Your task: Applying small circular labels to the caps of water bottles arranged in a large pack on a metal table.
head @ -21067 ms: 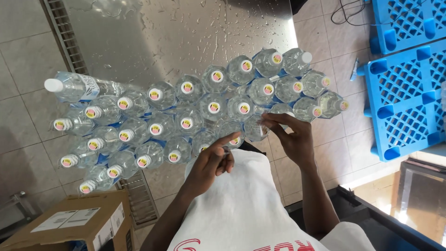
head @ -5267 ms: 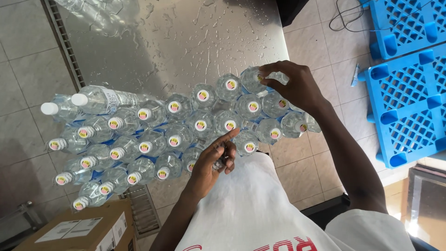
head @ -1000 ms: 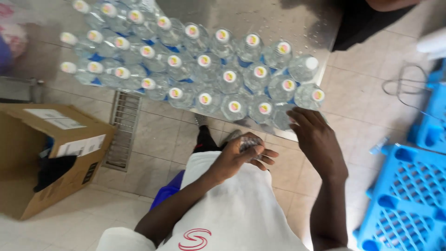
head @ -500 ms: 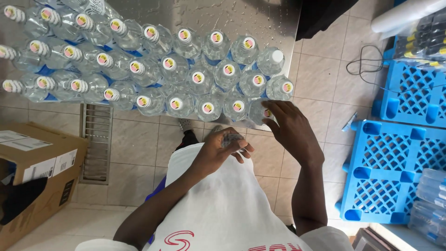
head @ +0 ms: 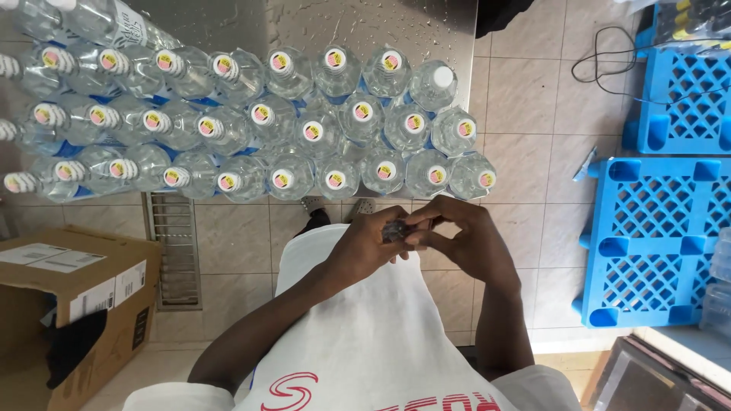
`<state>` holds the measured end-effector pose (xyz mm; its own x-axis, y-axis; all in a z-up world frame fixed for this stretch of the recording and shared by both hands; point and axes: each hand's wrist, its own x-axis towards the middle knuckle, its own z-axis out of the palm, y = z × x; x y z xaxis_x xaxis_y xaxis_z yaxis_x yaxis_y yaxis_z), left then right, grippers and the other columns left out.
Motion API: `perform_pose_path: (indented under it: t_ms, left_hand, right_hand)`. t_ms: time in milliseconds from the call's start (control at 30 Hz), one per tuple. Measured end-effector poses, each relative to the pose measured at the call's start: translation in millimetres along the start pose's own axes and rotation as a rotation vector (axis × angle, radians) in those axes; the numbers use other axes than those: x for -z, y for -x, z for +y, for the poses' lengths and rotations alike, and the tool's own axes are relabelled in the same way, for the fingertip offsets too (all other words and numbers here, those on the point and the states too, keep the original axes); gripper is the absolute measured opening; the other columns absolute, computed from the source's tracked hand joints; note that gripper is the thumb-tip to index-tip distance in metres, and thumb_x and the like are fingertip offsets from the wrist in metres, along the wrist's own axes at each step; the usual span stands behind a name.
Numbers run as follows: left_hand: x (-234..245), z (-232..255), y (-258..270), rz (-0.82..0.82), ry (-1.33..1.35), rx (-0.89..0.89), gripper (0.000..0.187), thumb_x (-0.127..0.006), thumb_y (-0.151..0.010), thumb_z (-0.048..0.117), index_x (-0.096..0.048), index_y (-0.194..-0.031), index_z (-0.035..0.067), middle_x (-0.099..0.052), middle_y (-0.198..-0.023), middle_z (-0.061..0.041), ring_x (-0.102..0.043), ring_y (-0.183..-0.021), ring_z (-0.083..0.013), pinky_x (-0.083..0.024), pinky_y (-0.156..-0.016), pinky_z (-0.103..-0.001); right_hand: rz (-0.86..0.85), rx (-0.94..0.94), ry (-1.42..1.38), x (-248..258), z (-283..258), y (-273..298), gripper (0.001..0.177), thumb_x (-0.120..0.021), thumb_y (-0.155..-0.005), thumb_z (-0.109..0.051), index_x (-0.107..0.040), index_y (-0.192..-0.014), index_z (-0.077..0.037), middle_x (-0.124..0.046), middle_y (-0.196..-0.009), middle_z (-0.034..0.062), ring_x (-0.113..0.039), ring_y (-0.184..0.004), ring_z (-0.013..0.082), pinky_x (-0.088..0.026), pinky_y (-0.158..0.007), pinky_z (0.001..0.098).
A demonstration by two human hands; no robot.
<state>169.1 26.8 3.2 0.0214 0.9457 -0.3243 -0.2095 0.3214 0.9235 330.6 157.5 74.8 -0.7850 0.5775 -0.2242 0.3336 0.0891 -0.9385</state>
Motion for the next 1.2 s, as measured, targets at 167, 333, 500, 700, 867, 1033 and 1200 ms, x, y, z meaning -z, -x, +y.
perform_pose_path:
  t_ms: [167, 333, 500, 700, 867, 1033, 1200]
  left_hand:
    - [5, 3, 5, -0.079, 0.215, -0.048, 0.035, -0.073, -0.104, 0.01, -0.061, -0.134, -0.002, -0.076, -0.101, -0.019, -0.076, -0.076, -0.0161, -0.067, -0.062, -0.026]
    - [15, -12, 4, -0.116, 0.494, -0.06, 0.04, -0.054, -0.112, 0.02, -0.051, -0.146, -0.002, -0.074, -0.107, -0.026, -0.076, -0.078, -0.0222, -0.067, -0.061, -0.032]
    - [18, -15, 9, -0.135, 0.516, -0.086, 0.048, -0.042, -0.113, 0.018, -0.044, -0.156, -0.005, -0.071, -0.129, -0.032, -0.077, -0.11, -0.0351, -0.068, -0.088, -0.046]
    - [22, -16, 9, -0.129, 0.448, -0.058, 0.044, -0.045, -0.115, 0.017, -0.046, -0.154, -0.002, -0.071, -0.136, -0.033, -0.076, -0.12, -0.0394, -0.066, -0.097, -0.051]
    - [20, -12, 8, -0.099, 0.473, -0.04, 0.035, -0.054, -0.114, 0.017, -0.052, -0.143, -0.002, -0.075, -0.131, -0.032, -0.079, -0.116, -0.0374, -0.069, -0.092, -0.047]
    - [16, -13, 4, -0.066, 0.516, -0.002, 0.025, -0.061, -0.111, 0.014, -0.052, -0.129, 0.0, -0.079, -0.123, -0.031, -0.081, -0.109, -0.0347, -0.071, -0.087, -0.042]
    - [16, -11, 6, -0.096, 0.471, 0.002, 0.023, -0.062, -0.11, 0.018, -0.05, -0.123, 0.004, -0.08, -0.122, -0.029, -0.082, -0.109, -0.0316, -0.072, -0.086, -0.038]
  right_hand:
    - [0.28, -0.02, 0.053, 29, 25, 14, 0.029, -0.094, -0.079, 0.0, -0.086, -0.106, -0.006, -0.083, -0.083, 0.0108, -0.083, -0.086, 0.0246, -0.062, -0.092, 0.0413]
    - [0.765, 0.01, 0.112, 47, 39, 1, 0.021, -0.095, -0.094, -0.009, -0.082, -0.111, -0.006, -0.082, -0.095, 0.0102, -0.079, -0.087, 0.0173, -0.063, -0.089, 0.0345]
    - [0.794, 0.14, 0.06, 47, 60, -14, 0.017, -0.08, -0.105, -0.004, -0.076, -0.121, 0.002, -0.082, -0.103, 0.0186, -0.081, -0.1, 0.0251, -0.065, -0.095, 0.0405]
    - [0.699, 0.164, 0.19, 45, 67, 4, 0.008, -0.079, -0.104, 0.0, -0.08, -0.111, -0.004, -0.084, -0.109, 0.0149, -0.082, -0.104, 0.0279, -0.063, -0.097, 0.0409]
    - [0.629, 0.246, 0.279, 45, 56, 8, 0.011, -0.086, -0.096, -0.002, -0.079, -0.105, -0.004, -0.084, -0.116, 0.0124, -0.081, -0.105, 0.0313, -0.062, -0.098, 0.0437]
    - [0.598, 0.308, 0.389, 46, 53, 5, 0.018, -0.091, -0.092, -0.003, -0.077, -0.103, -0.003, -0.082, -0.122, 0.0133, -0.08, -0.105, 0.0354, -0.062, -0.097, 0.0477]
    - [0.553, 0.182, 0.426, 51, 59, 8, 0.041, -0.09, -0.093, -0.014, -0.072, -0.13, -0.007, -0.082, -0.124, 0.0073, -0.078, -0.112, 0.0342, -0.058, -0.104, 0.0494]
